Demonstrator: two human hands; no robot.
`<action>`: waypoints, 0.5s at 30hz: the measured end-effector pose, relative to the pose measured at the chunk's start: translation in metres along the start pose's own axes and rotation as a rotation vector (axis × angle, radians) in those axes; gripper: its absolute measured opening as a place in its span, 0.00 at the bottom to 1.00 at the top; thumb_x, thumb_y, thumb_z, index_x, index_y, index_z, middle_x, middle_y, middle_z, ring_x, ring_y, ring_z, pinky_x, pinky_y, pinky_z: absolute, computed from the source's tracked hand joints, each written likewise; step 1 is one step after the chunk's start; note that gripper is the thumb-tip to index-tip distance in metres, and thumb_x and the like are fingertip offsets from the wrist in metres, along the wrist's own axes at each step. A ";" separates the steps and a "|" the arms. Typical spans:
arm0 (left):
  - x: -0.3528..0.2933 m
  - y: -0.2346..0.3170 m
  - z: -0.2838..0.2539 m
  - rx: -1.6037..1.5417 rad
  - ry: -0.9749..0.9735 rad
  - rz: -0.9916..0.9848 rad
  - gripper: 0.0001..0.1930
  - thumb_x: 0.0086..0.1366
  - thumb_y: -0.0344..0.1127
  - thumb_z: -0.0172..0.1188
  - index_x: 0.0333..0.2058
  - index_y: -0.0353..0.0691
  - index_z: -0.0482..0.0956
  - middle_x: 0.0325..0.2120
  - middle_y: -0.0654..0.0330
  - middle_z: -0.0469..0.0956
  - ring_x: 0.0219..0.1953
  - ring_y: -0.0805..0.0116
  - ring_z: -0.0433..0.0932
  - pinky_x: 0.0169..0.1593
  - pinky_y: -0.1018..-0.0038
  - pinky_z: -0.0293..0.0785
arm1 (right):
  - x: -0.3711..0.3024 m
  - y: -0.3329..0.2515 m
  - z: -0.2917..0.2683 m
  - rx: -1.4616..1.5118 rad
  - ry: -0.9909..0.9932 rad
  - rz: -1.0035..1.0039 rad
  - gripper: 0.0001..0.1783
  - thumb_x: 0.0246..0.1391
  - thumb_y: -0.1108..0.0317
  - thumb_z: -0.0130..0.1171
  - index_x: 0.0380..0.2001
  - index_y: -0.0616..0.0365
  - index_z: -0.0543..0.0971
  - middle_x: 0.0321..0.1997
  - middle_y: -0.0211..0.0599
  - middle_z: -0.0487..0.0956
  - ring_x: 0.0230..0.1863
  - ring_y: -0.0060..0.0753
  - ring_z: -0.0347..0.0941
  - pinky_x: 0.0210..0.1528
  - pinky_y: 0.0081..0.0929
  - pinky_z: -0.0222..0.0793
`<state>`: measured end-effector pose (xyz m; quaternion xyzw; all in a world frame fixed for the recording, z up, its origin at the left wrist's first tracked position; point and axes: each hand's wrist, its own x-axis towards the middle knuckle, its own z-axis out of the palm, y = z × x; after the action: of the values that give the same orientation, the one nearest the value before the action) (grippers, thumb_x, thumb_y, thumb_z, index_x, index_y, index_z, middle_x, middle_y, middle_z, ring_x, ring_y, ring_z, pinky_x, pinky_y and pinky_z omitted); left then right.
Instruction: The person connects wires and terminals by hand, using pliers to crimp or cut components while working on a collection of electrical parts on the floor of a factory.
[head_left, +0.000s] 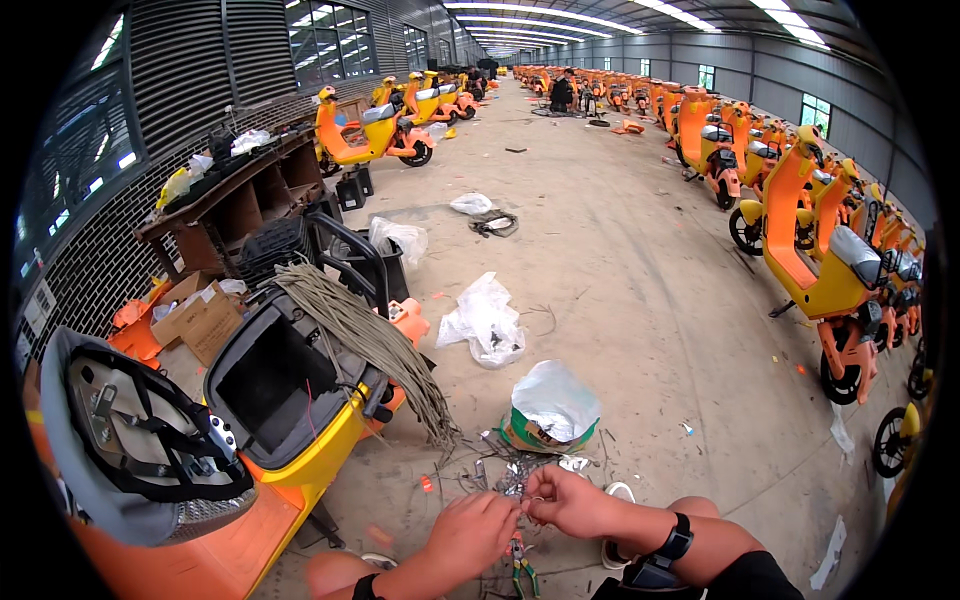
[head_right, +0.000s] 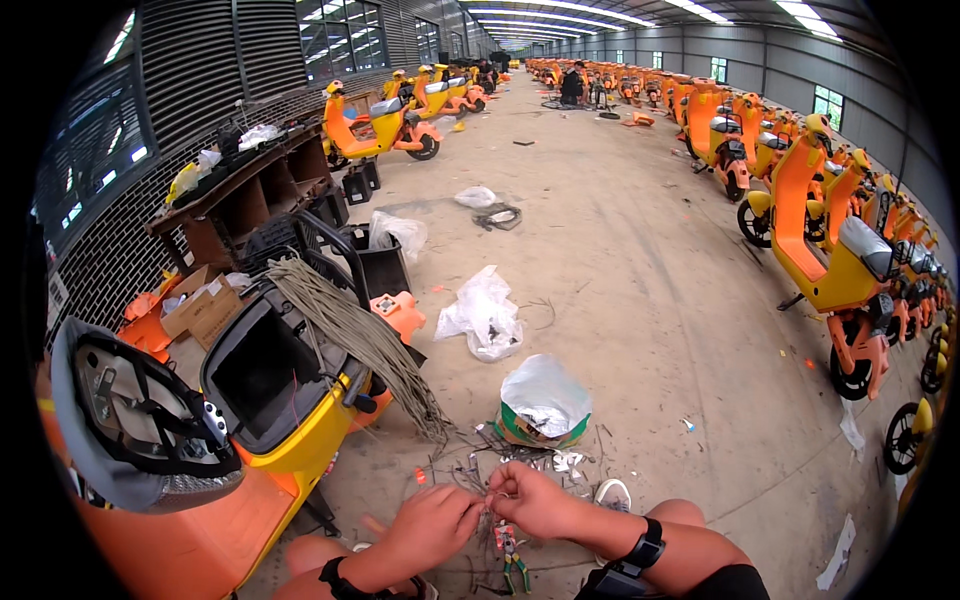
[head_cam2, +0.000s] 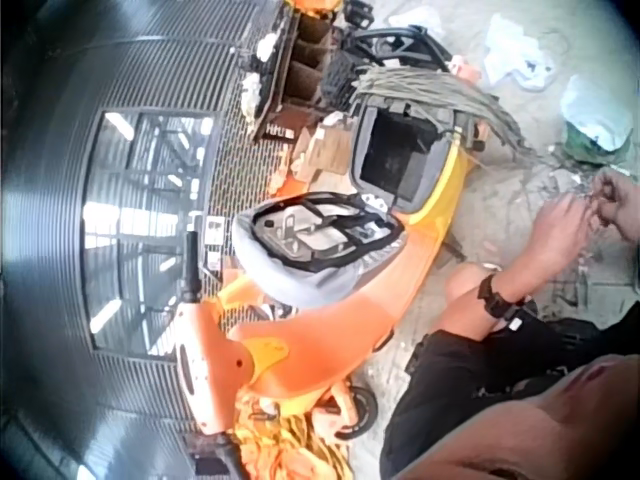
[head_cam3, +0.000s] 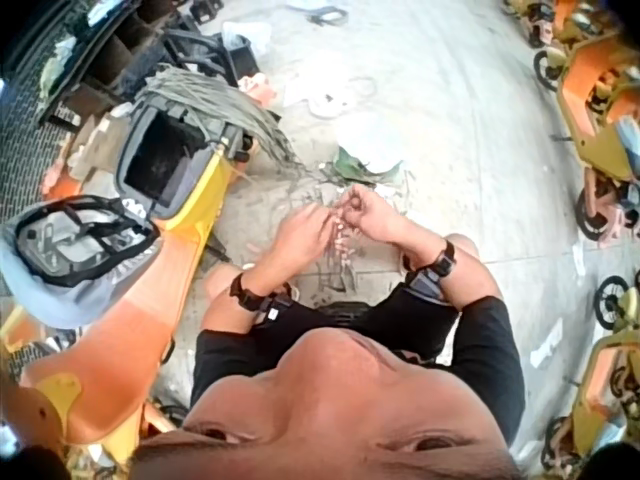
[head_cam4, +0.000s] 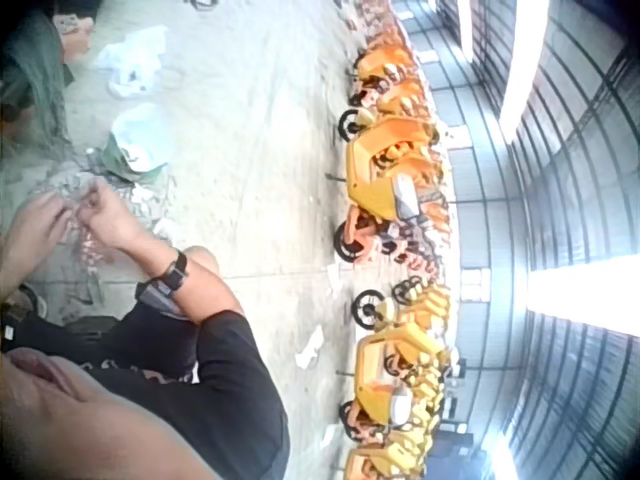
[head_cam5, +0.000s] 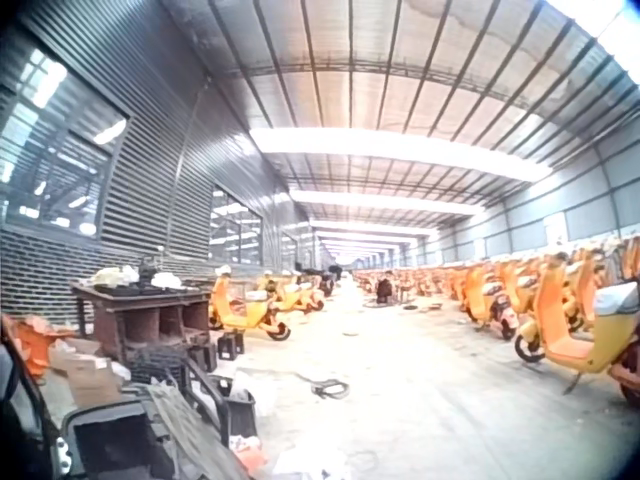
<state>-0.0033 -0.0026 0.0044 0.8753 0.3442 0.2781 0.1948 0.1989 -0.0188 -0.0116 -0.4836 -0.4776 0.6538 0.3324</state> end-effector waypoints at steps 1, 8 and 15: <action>0.001 -0.001 0.001 0.015 0.014 0.017 0.05 0.60 0.33 0.61 0.33 0.39 0.78 0.29 0.54 0.78 0.31 0.52 0.78 0.34 0.62 0.74 | 0.001 -0.003 -0.002 0.051 -0.003 0.070 0.10 0.61 0.77 0.56 0.44 0.62 0.67 0.40 0.35 0.77 0.41 0.22 0.74 0.44 0.22 0.72; 0.007 -0.011 -0.001 -0.245 -0.024 -0.260 0.07 0.63 0.34 0.59 0.37 0.39 0.78 0.26 0.59 0.78 0.23 0.61 0.77 0.28 0.67 0.73 | -0.005 -0.024 0.008 -0.638 0.207 -0.511 0.25 0.57 0.69 0.63 0.55 0.61 0.67 0.48 0.41 0.75 0.51 0.35 0.73 0.51 0.32 0.70; 0.017 -0.026 -0.015 -1.073 -0.430 -0.813 0.09 0.67 0.32 0.55 0.41 0.33 0.76 0.22 0.67 0.72 0.17 0.80 0.67 0.22 0.81 0.63 | -0.003 -0.038 -0.003 -0.958 -0.090 -0.834 0.32 0.48 0.68 0.66 0.58 0.54 0.69 0.50 0.39 0.74 0.53 0.44 0.70 0.54 0.38 0.63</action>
<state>-0.0153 0.0293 0.0077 0.4960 0.4131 0.1357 0.7516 0.2013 -0.0081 0.0247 -0.3241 -0.8787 0.2029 0.2856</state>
